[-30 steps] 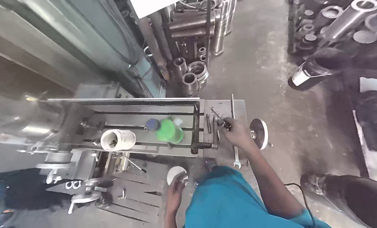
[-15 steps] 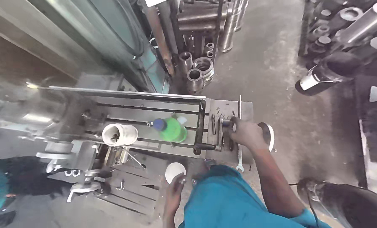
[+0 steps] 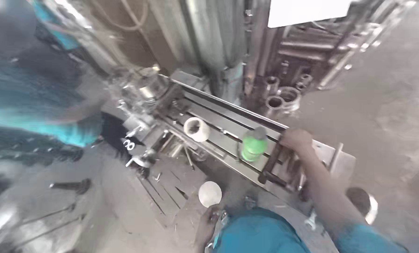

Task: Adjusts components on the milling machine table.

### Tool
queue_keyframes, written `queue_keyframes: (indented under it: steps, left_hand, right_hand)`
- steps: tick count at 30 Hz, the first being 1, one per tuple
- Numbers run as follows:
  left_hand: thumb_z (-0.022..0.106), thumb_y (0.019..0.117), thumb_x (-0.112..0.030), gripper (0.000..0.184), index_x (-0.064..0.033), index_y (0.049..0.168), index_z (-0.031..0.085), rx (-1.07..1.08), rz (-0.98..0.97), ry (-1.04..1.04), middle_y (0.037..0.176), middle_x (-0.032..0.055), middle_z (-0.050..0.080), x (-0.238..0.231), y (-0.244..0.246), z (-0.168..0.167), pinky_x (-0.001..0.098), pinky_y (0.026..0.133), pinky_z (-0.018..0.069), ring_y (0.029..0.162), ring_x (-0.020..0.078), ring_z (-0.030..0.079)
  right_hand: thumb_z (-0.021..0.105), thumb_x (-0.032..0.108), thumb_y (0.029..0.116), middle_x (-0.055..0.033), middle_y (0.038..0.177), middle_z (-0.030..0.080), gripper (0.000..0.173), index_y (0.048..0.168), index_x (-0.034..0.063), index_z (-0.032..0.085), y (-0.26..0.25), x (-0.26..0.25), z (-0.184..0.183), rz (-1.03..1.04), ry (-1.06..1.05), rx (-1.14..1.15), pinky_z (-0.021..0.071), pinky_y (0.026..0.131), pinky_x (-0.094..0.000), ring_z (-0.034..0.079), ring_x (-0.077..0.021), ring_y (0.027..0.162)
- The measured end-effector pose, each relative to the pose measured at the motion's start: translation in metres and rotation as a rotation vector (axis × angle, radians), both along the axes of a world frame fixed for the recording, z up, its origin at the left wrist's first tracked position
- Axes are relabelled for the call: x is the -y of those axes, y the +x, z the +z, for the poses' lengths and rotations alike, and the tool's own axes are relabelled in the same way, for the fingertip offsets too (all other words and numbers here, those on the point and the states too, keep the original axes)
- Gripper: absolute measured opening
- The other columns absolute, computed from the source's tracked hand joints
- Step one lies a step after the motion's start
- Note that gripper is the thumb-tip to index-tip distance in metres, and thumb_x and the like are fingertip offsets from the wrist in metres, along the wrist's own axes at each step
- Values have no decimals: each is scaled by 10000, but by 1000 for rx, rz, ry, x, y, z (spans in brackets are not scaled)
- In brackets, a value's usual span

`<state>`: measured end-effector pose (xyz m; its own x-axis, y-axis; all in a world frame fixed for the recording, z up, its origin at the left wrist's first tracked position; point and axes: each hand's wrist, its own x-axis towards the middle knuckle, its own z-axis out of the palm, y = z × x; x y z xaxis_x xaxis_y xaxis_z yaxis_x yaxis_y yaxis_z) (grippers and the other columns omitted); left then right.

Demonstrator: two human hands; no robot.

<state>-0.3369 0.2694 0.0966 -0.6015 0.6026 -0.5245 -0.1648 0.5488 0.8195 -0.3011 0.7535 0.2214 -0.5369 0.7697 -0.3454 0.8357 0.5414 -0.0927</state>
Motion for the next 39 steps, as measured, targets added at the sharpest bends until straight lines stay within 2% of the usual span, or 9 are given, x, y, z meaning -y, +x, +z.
queue_keyframes:
  steps: [5, 10, 13, 18, 22, 28, 31, 35, 39]
  left_hand:
    - [534, 1049, -204, 398, -74, 1424, 566, 100, 99, -26, 1300, 88, 689, 26, 14, -7, 416, 943, 566, 1087, 199, 693]
    - [548, 1048, -220, 416, -62, 1432, 560, 100, 93, -28, 1300, 112, 687, 34, 15, -8, 445, 982, 552, 1111, 223, 688]
    - [547, 1046, -213, 417, -47, 1429, 558, 86, 75, 2, 1308, 139, 679, 37, 11, -10, 460, 1019, 537, 1149, 242, 678]
    - [568, 1041, -201, 420, -42, 1429, 550, 105, 121, 14, 1293, 148, 681, 46, 2, -6, 441, 1005, 548, 1119, 240, 690]
    - [567, 1038, -203, 425, -46, 1433, 549, 98, 120, 5, 1306, 146, 676, 56, -2, -13, 445, 1015, 541, 1137, 244, 684]
    - [552, 1041, -196, 414, -53, 1430, 550, 86, 139, 34, 1269, 126, 698, 65, -1, -21, 440, 949, 563, 1083, 230, 698]
    - [559, 1043, -207, 416, -49, 1428, 550, 111, 156, 42, 1283, 131, 689, 67, 1, -19, 439, 952, 563, 1092, 230, 694]
    - [565, 1029, -166, 421, -19, 1423, 546, 102, 177, 74, 1294, 151, 681, 75, 4, -25, 433, 951, 567, 1100, 236, 694]
    - [525, 1041, -123, 400, -31, 1429, 546, 61, 148, 52, 1311, 158, 672, 81, 1, -36, 463, 947, 575, 1109, 260, 695]
  right_hand:
    - [789, 408, 824, -324, 1114, 672, 506, 1052, -33, 689, -2, 2, 3, -58, -11, 45, 484, 810, -725, 643, -523, 1074]
    - [762, 381, 851, -310, 1172, 663, 475, 1129, 3, 688, -6, 4, -6, 1, 24, 82, 493, 820, -723, 631, -522, 1110]
    - [781, 352, 830, -343, 1179, 645, 505, 1131, -39, 672, -3, 7, -10, -27, 35, 47, 472, 845, -743, 616, -540, 1121]
    - [776, 379, 814, -319, 1118, 668, 482, 1075, -15, 684, 0, 9, -13, 52, 58, 63, 482, 810, -733, 635, -527, 1082]
    - [763, 422, 860, -328, 1205, 648, 553, 1170, -27, 669, 1, 9, -6, 58, 14, 65, 453, 887, -746, 606, -527, 1161]
    - [764, 447, 841, -308, 1164, 672, 556, 1152, -6, 681, -2, 12, -2, -10, 54, 78, 485, 834, -736, 637, -512, 1116]
    - [794, 425, 836, -311, 1215, 656, 553, 1173, 0, 692, -2, 7, -2, 30, 7, 89, 460, 888, -759, 610, -520, 1169]
    - [850, 415, 787, -266, 1134, 692, 479, 1072, 49, 732, 0, -1, -5, 69, -42, 85, 462, 862, -758, 632, -497, 1112]
    - [820, 416, 799, -291, 1121, 677, 504, 1051, -7, 709, 0, -5, -8, -6, -23, 74, 487, 827, -748, 637, -507, 1084]
